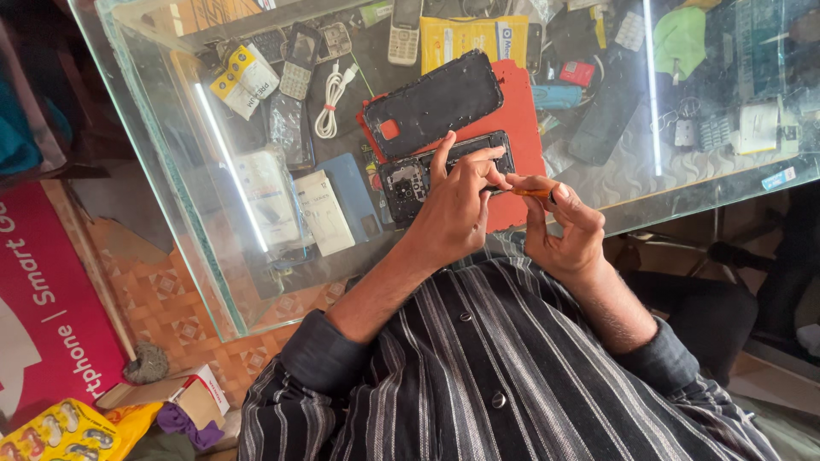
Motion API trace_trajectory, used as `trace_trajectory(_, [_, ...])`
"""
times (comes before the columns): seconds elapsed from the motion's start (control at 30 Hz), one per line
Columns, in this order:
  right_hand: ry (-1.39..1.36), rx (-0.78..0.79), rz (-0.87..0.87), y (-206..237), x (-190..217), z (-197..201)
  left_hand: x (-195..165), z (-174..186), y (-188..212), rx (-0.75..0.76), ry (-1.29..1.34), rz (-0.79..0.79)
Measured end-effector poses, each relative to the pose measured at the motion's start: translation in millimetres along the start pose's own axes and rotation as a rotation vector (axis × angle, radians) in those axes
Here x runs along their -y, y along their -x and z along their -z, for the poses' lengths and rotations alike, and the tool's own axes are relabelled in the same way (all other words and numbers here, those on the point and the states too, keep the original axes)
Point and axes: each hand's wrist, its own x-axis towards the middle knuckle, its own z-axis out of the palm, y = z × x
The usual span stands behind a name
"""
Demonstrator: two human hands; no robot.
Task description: The person works on a disassembled smartphone lying on a red mat on a glass counter. They unscrew small screws from the phone's internal board with a screwdriver, reposition the phone, and near the end use a red and white pen-like tool on the device.
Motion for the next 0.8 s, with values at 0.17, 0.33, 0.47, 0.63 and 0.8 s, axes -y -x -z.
trace_trajectory(0.17, [0.068, -0.023, 0.087, -3, 1, -1, -1, 1, 1, 0.039, 0.029, 0.070])
trace_trajectory(0.33, [0.280, -0.048, 0.121, -9, 7, 1, 1, -1, 0, -0.014, -0.017, -0.003])
trace_trajectory(0.47, [0.370, -0.015, 0.137, -15, 10, 6, -1, 1, 0, -0.029, -0.117, 0.022])
trace_trajectory(0.63, [0.151, -0.053, 0.099, -25, 7, 2, -1, 5, -3, -0.032, -0.196, 0.038])
trace_trajectory(0.8, [0.218, -0.027, 0.153, -21, 7, 0, 1, 3, 0, 0.008, -0.245, 0.034])
